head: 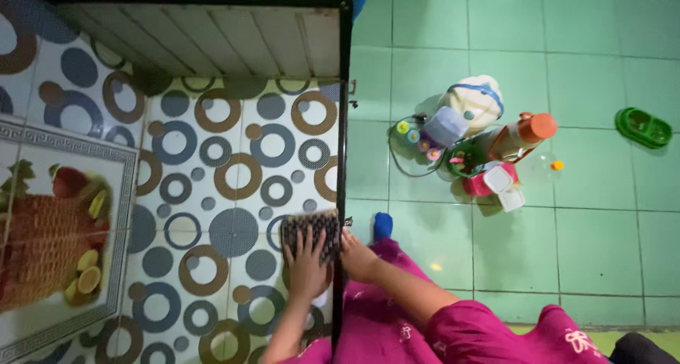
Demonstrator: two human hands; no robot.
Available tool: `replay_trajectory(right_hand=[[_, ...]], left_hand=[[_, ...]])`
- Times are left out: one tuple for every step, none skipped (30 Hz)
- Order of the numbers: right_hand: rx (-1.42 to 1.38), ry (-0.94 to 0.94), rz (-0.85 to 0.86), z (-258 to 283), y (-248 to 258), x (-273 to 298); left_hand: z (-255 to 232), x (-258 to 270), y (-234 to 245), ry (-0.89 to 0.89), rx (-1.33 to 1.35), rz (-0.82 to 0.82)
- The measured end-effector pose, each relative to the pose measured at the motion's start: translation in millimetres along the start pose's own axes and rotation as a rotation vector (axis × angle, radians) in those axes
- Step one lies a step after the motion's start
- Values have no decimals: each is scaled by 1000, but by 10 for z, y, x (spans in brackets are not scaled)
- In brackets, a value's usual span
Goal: The person scrubs a tiled surface with a patterned mat using a small brush held in the right hand. They move the brush back and forth across the tiles, occasionally adjusting their position to reach different areas.
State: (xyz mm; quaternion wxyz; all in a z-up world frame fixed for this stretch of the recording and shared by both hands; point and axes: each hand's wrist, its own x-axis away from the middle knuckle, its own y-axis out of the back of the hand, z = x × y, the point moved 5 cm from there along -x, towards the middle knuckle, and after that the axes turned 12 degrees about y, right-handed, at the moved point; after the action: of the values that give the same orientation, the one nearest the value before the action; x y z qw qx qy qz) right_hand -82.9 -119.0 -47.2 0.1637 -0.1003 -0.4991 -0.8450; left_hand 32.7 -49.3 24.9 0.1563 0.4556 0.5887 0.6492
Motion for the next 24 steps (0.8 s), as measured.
replay_trajectory(right_hand=[[-15,-13,23,-23,18,42],[-28,-24,46,-13,21,74],[-30,-11,-16,34,48,87],[-29,0,-78,38,76,95],[-29,12,-140,36,90,94],[-62,20,-259,26,110,89],[-96,27,-377,9,132,76],[-127,33,-494,-45,174,99],[-266,-42,-585,-143,193,175],[-409,-126,-671,-218,197,305],[-552,-212,-753,-286,209,424],[-557,-238,-829,-306,267,519],[-561,-263,-905,-330,335,616],[-564,-293,-983,-336,398,715],[-518,-317,-999,-313,454,795],[-467,-340,-1018,-307,522,847],[-415,-362,-1036,-312,587,874],[-427,-382,-1060,-345,630,882],[-438,-402,-1084,-376,661,884],[-454,-415,-1104,-397,675,895],[-468,-423,-1134,-444,689,908],[-484,-425,-1164,-516,708,895],[-499,-427,-1194,-569,722,886],[-449,-435,-1185,-617,748,892]], left_hand=[[58,261,-52,31,24,17],[109,435,-95,63,48,32],[138,512,-127,76,37,56],[145,553,-130,88,28,77],[145,586,-112,100,18,98],[131,551,-91,110,39,118],[117,408,-63,121,59,136],[76,199,-29,129,84,153],[37,-4,9,101,25,157],[-3,-206,26,69,-33,166],[-53,-449,47,59,-50,145],[-112,-714,68,44,-68,126],[-162,-983,84,44,-76,122],[-210,-1242,102,40,-87,119],[-267,-1483,120,31,-53,130],[-336,-1747,160,20,-19,137],[-398,-1988,201,31,-32,139],[-465,-2214,241,44,-43,142],[-537,-2449,276,73,-43,176],[-598,-2633,303,110,-44,211],[-695,-2787,328,142,-16,224],[-780,-2907,352,179,11,235],[-833,-2926,353,215,38,245],[-893,-2840,352,179,11,210]])
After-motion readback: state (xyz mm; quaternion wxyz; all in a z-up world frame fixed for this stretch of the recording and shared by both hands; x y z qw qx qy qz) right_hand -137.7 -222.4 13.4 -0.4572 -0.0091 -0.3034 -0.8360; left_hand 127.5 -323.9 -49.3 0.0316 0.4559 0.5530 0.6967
